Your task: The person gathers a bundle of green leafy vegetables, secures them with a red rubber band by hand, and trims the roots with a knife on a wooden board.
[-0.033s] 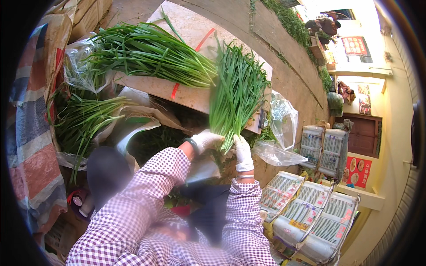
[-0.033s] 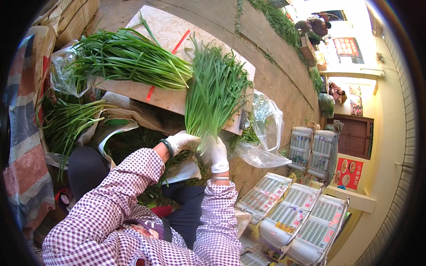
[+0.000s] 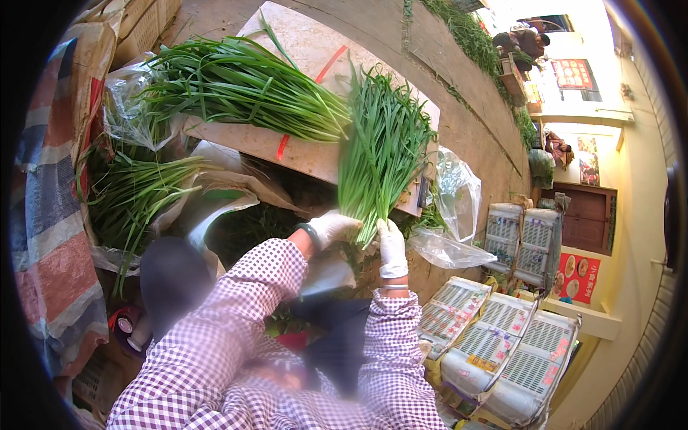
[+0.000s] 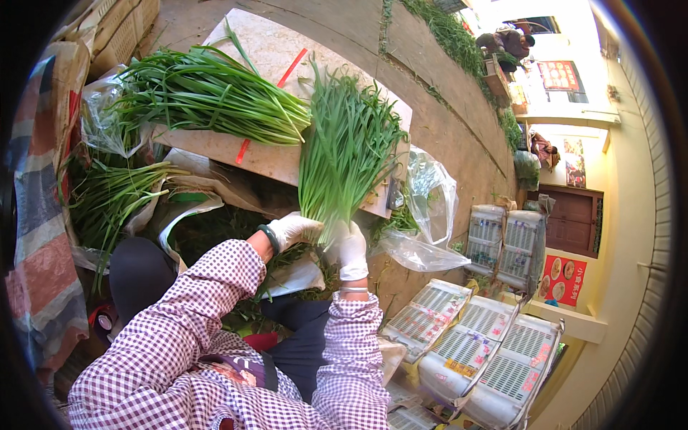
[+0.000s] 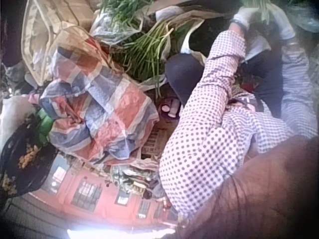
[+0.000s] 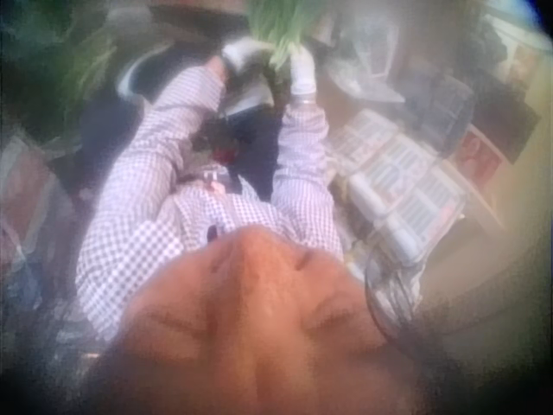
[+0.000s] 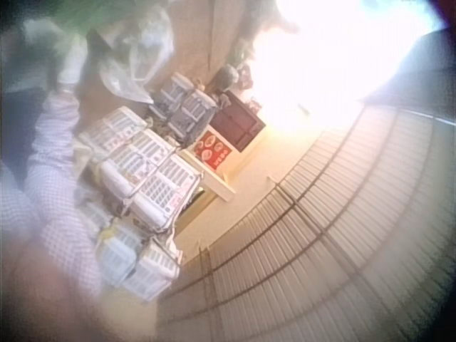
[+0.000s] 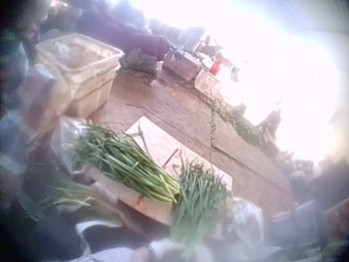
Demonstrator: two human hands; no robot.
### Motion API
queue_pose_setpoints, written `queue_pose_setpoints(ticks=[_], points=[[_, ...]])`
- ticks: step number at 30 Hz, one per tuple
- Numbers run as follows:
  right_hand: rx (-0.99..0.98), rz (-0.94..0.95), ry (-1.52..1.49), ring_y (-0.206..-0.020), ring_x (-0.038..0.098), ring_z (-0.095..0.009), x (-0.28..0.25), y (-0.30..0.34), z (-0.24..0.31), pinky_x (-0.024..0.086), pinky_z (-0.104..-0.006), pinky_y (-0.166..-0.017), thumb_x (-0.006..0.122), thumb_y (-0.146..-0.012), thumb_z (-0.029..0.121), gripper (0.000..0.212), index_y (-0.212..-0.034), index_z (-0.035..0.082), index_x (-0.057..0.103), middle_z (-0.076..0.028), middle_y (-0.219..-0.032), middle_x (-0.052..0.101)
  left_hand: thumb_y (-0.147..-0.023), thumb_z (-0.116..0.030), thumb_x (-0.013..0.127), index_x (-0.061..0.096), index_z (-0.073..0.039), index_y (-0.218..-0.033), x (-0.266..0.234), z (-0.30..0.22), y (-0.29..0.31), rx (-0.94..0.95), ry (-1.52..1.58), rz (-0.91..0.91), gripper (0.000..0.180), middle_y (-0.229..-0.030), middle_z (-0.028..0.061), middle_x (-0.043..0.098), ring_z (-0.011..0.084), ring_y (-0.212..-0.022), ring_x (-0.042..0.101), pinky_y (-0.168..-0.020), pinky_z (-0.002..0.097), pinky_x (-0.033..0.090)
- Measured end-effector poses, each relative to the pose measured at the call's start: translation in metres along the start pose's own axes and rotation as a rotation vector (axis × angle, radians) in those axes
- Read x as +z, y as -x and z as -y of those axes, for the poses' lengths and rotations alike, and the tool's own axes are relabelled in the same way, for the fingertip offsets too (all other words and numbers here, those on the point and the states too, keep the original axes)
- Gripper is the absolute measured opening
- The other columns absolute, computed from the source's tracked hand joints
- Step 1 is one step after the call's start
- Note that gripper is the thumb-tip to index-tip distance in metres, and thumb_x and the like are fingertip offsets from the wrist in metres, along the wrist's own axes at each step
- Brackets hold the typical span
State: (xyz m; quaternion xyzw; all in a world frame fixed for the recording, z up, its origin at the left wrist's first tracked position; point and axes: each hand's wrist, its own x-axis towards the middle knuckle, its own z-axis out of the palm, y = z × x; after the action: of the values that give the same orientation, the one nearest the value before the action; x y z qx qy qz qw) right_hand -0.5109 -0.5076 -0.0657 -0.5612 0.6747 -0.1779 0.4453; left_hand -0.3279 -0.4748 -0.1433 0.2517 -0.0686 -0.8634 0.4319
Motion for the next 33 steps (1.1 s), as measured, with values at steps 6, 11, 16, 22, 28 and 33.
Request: queue_pose_setpoints(ticks=[6, 11, 16, 22, 28, 33], points=[[-0.175, -0.341, 0.636, -0.08, 0.068, -0.038, 0.03, 0.024, 0.032, 0.052, -0.0451, -0.071, 0.053, -0.101, 0.027, 0.027, -0.114, 0.008, 0.068, -0.02, -0.088, 0.07, -0.09, -0.019, 0.071, 0.069, -0.01, -0.109, -0.016, 0.001, 0.003, -0.013, 0.114, 0.057, 0.021, -0.096, 0.0019, 0.071, 0.0162, -0.089, 0.066, -0.087, 0.0415, 0.051], [-0.105, -0.288, 0.682, -0.084, 0.069, -0.041, 0.049, 0.05, 0.056, 0.052, -0.0492, -0.073, 0.05, -0.101, 0.032, 0.037, -0.127, 0.008, 0.064, -0.022, -0.093, 0.071, -0.091, -0.025, 0.071, 0.069, -0.01, -0.109, 0.001, 0.0, 0.012, -0.015, 0.29, 0.149, 0.024, -0.099, 0.0031, 0.072, 0.0184, -0.092, 0.066, -0.095, 0.0432, 0.049], [-0.32, -0.241, 1.085, -0.095, 0.067, -0.043, 0.078, 0.074, 0.054, 0.055, -0.0464, -0.084, 0.06, -0.091, 0.022, 0.056, -0.137, -0.008, 0.05, -0.034, -0.134, 0.055, -0.092, -0.021, 0.072, 0.068, -0.006, -0.111, 0.027, -0.003, 0.011, -0.008, 0.28, 0.066, 0.025, -0.103, 0.0058, 0.071, 0.0182, -0.094, 0.066, -0.092, 0.0361, 0.052], [-0.514, -0.163, 0.761, -0.094, 0.071, -0.036, 0.062, 0.085, 0.074, 0.056, -0.0408, -0.084, 0.065, -0.092, 0.019, 0.031, -0.116, 0.001, 0.069, -0.024, -0.12, 0.067, -0.091, -0.02, 0.073, 0.068, -0.007, -0.106, 0.01, -0.005, 0.009, -0.1, 0.211, -0.017, 0.02, -0.095, 0.0038, 0.071, 0.0166, -0.084, 0.067, -0.079, 0.0338, 0.054], [-0.184, -0.286, 0.062, -0.091, 0.068, -0.015, 0.034, 0.07, 0.081, 0.055, -0.0299, -0.079, 0.07, -0.094, 0.011, 0.025, -0.114, -0.001, 0.065, -0.009, -0.102, 0.072, -0.095, -0.025, 0.068, 0.067, -0.01, -0.104, 0.008, -0.011, 0.014, -0.093, 0.209, 0.074, 0.018, -0.091, 0.0014, 0.071, 0.015, -0.082, 0.068, -0.082, 0.0408, 0.059], [0.219, 0.361, -0.551, -0.069, 0.063, -0.014, 0.013, 0.022, 0.035, 0.052, -0.0281, -0.061, 0.072, -0.094, 0.03, 0.03, -0.107, 0.006, 0.06, -0.005, -0.085, 0.066, -0.095, -0.025, 0.069, 0.066, -0.008, -0.104, 0.0, 0.012, 0.013, -0.198, 0.259, 0.258, 0.02, -0.09, 0.0055, 0.07, 0.0175, -0.081, 0.068, -0.078, 0.0425, 0.058]])
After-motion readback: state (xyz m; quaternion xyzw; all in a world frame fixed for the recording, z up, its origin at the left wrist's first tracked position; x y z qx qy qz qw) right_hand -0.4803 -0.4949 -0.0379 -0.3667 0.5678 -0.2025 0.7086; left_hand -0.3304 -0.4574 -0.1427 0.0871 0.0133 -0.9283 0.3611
